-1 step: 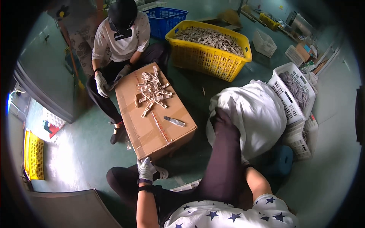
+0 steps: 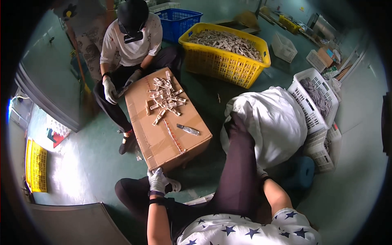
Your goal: The person is assembling small metal spring clips and placing them into a bag.
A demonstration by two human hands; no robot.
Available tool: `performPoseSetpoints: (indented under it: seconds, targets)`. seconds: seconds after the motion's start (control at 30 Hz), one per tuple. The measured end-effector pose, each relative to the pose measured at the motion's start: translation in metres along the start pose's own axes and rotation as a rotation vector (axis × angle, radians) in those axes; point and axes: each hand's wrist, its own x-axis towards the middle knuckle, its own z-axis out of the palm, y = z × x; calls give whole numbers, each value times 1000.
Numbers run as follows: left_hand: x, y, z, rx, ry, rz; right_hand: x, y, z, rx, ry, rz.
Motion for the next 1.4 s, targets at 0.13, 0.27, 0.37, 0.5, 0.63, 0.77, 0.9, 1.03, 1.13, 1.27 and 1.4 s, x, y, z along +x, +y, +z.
performPoseSetpoints:
  seconds: [0.13,0.27,0.37,0.5,0.63,0.77,0.9,1.03,1.13,1.27,1.4]
  targets:
    - [3,1,-3,-2,-71,-25,-8,-8,3,-13,11,2]
    - [-8,4,13,-64,-68,-47,11,1,-9,-8,29,37]
    - [-9,7,7,-95,-84,-35,30,10,-10,16,2,89]
    - [-22,19,28,-79,-56,-54,52,22,-8,45,-20,168]
    - [-19,22,16,0,-11,-70,77,-12,13,-349,192,-211]
    - [-21,22,15,-15,-14,-38,125,-60,17,-400,262,-510]
    - [-45,44,43,-20,-56,-150,182,-90,27,-747,33,-434]
    - [-33,44,38,54,11,-182,226,-84,32,-908,-175,-375]
    - [-42,61,40,34,135,-236,211,-91,-7,-1098,-356,-523]
    - [-32,49,40,34,69,-221,186,-55,-89,-1518,-573,-443]
    - [-31,58,73,8,35,-325,228,74,-63,-1343,-337,-104]
